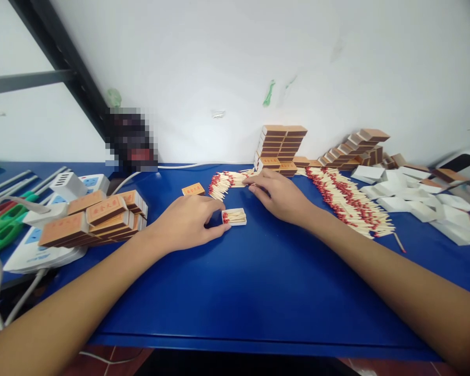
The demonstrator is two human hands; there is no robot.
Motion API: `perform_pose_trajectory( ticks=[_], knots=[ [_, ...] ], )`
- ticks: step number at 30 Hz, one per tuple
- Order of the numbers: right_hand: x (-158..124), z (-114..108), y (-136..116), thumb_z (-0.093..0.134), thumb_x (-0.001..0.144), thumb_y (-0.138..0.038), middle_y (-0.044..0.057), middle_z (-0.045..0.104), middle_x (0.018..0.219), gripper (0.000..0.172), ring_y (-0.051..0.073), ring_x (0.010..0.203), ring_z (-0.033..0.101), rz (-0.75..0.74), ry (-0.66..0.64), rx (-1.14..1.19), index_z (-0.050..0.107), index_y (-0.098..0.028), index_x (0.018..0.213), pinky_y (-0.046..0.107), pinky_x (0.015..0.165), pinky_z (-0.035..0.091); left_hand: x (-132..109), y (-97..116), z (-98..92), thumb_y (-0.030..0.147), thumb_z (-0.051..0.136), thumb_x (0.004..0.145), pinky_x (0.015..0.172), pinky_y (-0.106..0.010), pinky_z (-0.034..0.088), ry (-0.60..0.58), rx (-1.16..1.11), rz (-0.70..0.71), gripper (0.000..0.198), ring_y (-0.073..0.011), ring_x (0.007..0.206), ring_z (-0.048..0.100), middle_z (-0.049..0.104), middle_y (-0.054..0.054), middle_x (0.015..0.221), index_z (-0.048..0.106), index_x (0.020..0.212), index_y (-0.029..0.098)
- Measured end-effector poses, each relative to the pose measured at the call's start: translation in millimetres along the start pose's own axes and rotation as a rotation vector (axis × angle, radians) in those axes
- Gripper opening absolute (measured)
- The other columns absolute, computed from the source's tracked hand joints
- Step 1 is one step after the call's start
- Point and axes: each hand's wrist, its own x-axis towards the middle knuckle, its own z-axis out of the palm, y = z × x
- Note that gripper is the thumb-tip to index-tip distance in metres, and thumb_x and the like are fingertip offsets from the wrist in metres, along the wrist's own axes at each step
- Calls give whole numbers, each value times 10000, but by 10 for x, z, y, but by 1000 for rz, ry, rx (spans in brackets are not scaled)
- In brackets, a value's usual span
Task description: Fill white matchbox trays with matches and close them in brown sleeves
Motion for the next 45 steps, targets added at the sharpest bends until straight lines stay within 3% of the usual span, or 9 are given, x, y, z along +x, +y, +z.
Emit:
perform_pose_trajectory(
  ticks=[6, 15, 19, 23, 26, 30, 34, 39, 45],
  knots=[
    [14, 142, 66, 498, 1089, -251, 141, 660, 1118, 384, 292, 1022, 656, -16, -55, -73, 765, -204, 1361, 439, 920, 536, 7, 1, 3, 473, 677, 1009, 616, -321, 350, -3, 6, 5, 308, -178, 670, 604, 718, -23, 831, 769, 1104, 194],
    [43, 149, 33, 522, 1083, -267, 140, 669, 1109, 354, 282, 972, 646, 14, -77, -82, 746, -176, 1342, 418, 897, 509, -6, 12, -2, 468, 681, 1008, 613, -318, 349, -7, 2, 0, 302, -178, 672, 611, 722, -18, 821, 770, 1117, 201],
    [49, 145, 30, 537, 1076, -251, 124, 668, 1056, 306, 268, 940, 626, 12, -70, -52, 748, -159, 1277, 404, 872, 489, -1, 6, 9, 469, 686, 1004, 621, -315, 354, -3, -4, 5, 295, -180, 679, 619, 720, -16, 807, 768, 1094, 200],
    [76, 135, 13, 625, 1039, -243, 79, 651, 968, 120, 222, 852, 593, 59, -69, 46, 726, -180, 1029, 354, 794, 456, 4, -12, 19, 472, 686, 1005, 626, -317, 367, 8, -8, 11, 313, -183, 681, 628, 727, -17, 814, 778, 1133, 201],
    [96, 118, 8, 656, 1021, -236, 62, 638, 924, 112, 211, 831, 578, 98, -95, 74, 667, -199, 916, 338, 772, 435, 2, -17, 21, 472, 686, 1005, 624, -319, 374, 5, -16, 13, 314, -183, 682, 634, 725, -12, 809, 778, 1148, 207],
    [68, 26, -63, 626, 1032, -216, 68, 640, 944, 115, 218, 861, 582, 72, -110, 73, 620, -209, 917, 339, 785, 431, -2, -11, 18, 473, 686, 1002, 622, -320, 376, 11, -8, 7, 310, -179, 678, 630, 727, -14, 813, 775, 1136, 208],
    [-47, -81, -297, 581, 1075, -255, 73, 646, 978, 133, 225, 897, 594, -6, -94, 83, 605, -219, 949, 341, 782, 438, 0, -10, 10, 459, 686, 997, 622, -318, 363, 7, -9, -5, 276, -178, 675, 620, 719, -12, 798, 765, 1082, 209],
    [-174, -49, -546, 577, 1077, -235, 72, 647, 985, 92, 220, 899, 606, -87, -112, 75, 631, -220, 1005, 338, 788, 454, 9, -9, 2, 463, 691, 989, 617, -321, 351, 17, 7, -7, 278, -180, 675, 605, 718, -26, 813, 743, 1013, 191],
    [-174, -133, -460, 625, 1062, -273, 54, 634, 951, 104, 190, 823, 578, -58, -138, 113, 666, -204, 995, 320, 733, 431, 8, 8, -1, 469, 681, 998, 616, -314, 360, -1, -9, -13, 281, -182, 679, 615, 719, -24, 806, 759, 1036, 202]
  ],
)
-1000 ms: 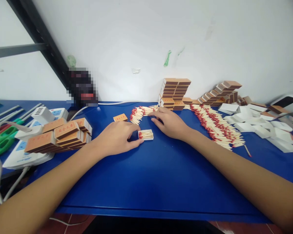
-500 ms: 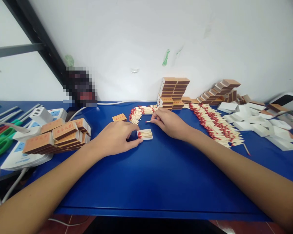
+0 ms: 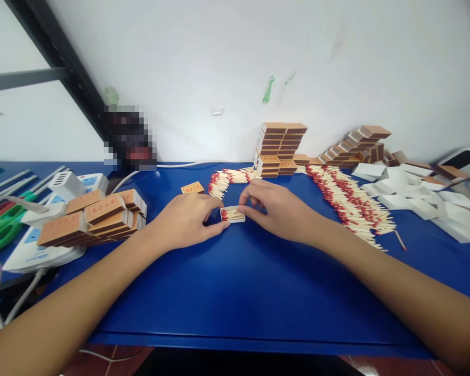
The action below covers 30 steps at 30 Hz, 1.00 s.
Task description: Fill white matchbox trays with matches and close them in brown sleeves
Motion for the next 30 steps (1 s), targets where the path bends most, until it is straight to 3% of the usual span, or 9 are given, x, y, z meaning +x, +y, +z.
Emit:
perform_pose_trajectory(
  ticks=[10, 12, 15, 17, 25, 30],
  knots=[
    [-10, -3, 32, 637, 1039, -258, 28, 618, 883, 109, 175, 787, 565, 12, -61, 80, 678, -211, 949, 312, 735, 438, -2, -8, -3, 467, 682, 997, 615, -322, 358, -1, 14, 0, 283, -186, 682, 618, 719, -32, 818, 756, 1031, 195],
    [-4, 0, 34, 611, 1055, -248, 37, 618, 917, 103, 184, 818, 581, -4, -42, 95, 705, -213, 1031, 323, 766, 463, -4, -7, -2, 466, 680, 998, 615, -320, 362, 0, 6, 10, 281, -184, 680, 618, 718, -29, 812, 756, 1033, 197],
    [13, 8, 55, 529, 1097, -231, 67, 615, 1036, 251, 204, 905, 607, -81, -34, 134, 721, -240, 1259, 354, 849, 508, -5, -3, 1, 458, 685, 998, 610, -313, 362, 2, 5, 23, 281, -180, 670, 618, 712, -24, 787, 759, 1058, 194],
    [27, 19, 72, 510, 1107, -228, 79, 608, 1078, 294, 216, 949, 610, -128, -53, 140, 724, -260, 1305, 370, 884, 520, -3, 0, 5, 470, 680, 1000, 601, -312, 353, 6, 22, 30, 292, -181, 665, 618, 707, -26, 773, 754, 1041, 191],
    [49, 61, 100, 493, 1129, -257, 86, 606, 1106, 278, 199, 941, 603, -173, -62, 98, 743, -238, 1250, 353, 867, 502, -2, -4, 1, 484, 683, 994, 609, -315, 352, -4, 8, 22, 310, -181, 652, 602, 700, -20, 768, 754, 1058, 189],
    [50, 21, 77, 467, 1129, -235, 82, 607, 1100, 265, 180, 866, 562, -194, -71, -66, 732, -235, 1116, 317, 763, 451, -2, -4, -6, 472, 690, 990, 602, -314, 349, -1, -2, 15, 287, -175, 640, 594, 688, -10, 744, 748, 1034, 194]
  ],
)
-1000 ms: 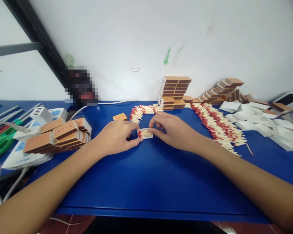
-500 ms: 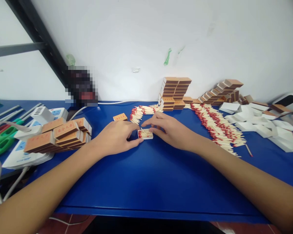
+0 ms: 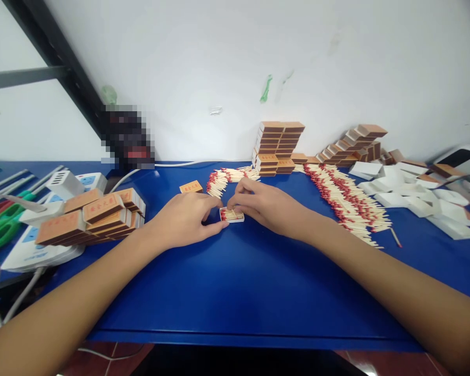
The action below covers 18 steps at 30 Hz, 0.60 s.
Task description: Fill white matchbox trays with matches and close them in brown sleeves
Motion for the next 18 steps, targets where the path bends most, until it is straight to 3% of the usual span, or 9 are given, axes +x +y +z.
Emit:
perform_pose_trajectory(
  ticks=[4, 7, 12, 18],
  knots=[
    [-4, -53, -34, 486, 1098, -178, 85, 610, 1125, 207, 176, 859, 543, -9, -31, -129, 683, -238, 1118, 284, 673, 376, 8, 1, -1, 470, 679, 993, 603, -313, 351, 3, -5, 19, 282, -174, 636, 591, 686, -9, 732, 748, 1027, 199],
    [-5, -72, -62, 486, 1043, -84, 95, 608, 1156, 257, 182, 875, 545, -21, -90, -196, 666, -239, 1142, 283, 638, 332, 15, 7, -4, 478, 683, 991, 597, -314, 346, -1, 5, 19, 293, -174, 634, 585, 686, -14, 737, 744, 1008, 192],
    [-2, -56, -77, 440, 1016, -20, 109, 614, 1189, 367, 214, 970, 574, -57, -127, -241, 651, -244, 1216, 297, 643, 325, 14, 18, -12, 454, 695, 991, 610, -315, 349, -19, -6, 8, 297, -172, 634, 578, 681, -8, 742, 759, 1099, 185],
    [-10, -30, -51, 444, 1036, -40, 113, 628, 1184, 273, 214, 967, 597, -29, -116, -232, 630, -212, 1138, 308, 676, 373, 8, 11, -13, 461, 693, 994, 607, -318, 348, -8, -14, 27, 276, -174, 629, 577, 676, -5, 732, 738, 1010, 189]
  ],
)
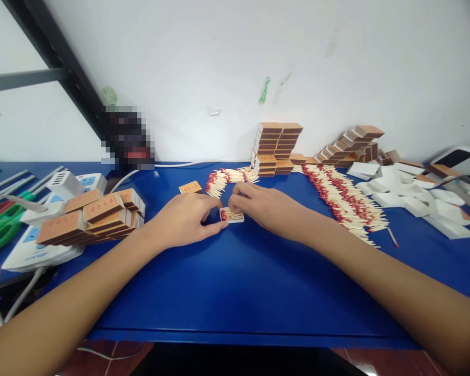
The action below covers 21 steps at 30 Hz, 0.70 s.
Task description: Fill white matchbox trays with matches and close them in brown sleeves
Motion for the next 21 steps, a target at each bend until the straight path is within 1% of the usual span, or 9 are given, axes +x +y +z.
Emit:
perform_pose_trajectory(
  ticks=[4, 7, 10, 12, 15, 17, 21],
  knots=[
    [25, 44, -25, 415, 1102, -120, 101, 638, 1122, 220, 202, 903, 594, 80, 59, 58, 619, -203, 1095, 317, 706, 417, 2, -5, 0, 470, 690, 995, 604, -316, 342, 4, -7, -6, 273, -175, 631, 580, 671, -1, 729, 716, 970, 200],
    [47, 64, -77, 437, 1123, -171, 106, 652, 1093, 202, 211, 913, 605, 123, 77, 85, 633, -185, 1073, 335, 758, 450, 8, -8, 2, 475, 689, 996, 604, -316, 336, 7, 6, -8, 280, -176, 640, 579, 672, -5, 744, 704, 961, 198],
    [46, 62, -111, 477, 1119, -192, 109, 656, 1079, 199, 213, 896, 608, 135, 67, 87, 665, -174, 1058, 338, 747, 453, 9, -6, 3, 467, 693, 994, 605, -314, 335, 3, 12, -6, 277, -176, 646, 579, 667, -5, 744, 684, 931, 197],
    [30, 57, -107, 482, 1121, -203, 104, 656, 1080, 210, 207, 885, 609, 125, 84, 117, 682, -181, 1065, 336, 752, 457, 3, -4, 4, 462, 693, 995, 607, -311, 334, 4, 10, -1, 276, -174, 641, 573, 657, -1, 735, 674, 916, 199],
    [9, 59, -74, 511, 1124, -241, 93, 658, 1097, 195, 197, 898, 624, 87, 124, 233, 699, -197, 1100, 335, 790, 475, -13, -2, 7, 455, 695, 995, 603, -309, 323, 9, 11, -5, 271, -169, 625, 556, 643, 4, 723, 663, 905, 202],
    [10, 74, -52, 564, 1115, -280, 83, 656, 1095, 164, 191, 895, 630, 78, 132, 299, 708, -205, 1091, 334, 803, 482, -19, -6, 13, 448, 695, 994, 603, -310, 315, 9, 10, -2, 264, -168, 622, 550, 641, 6, 723, 657, 898, 205],
    [39, 123, -54, 599, 1097, -273, 69, 643, 1048, 142, 184, 862, 614, 142, 150, 297, 690, -201, 1016, 330, 792, 471, -7, -15, 23, 452, 691, 996, 607, -313, 313, 14, 15, 5, 277, -172, 637, 556, 649, -3, 744, 646, 883, 203]
  ],
)
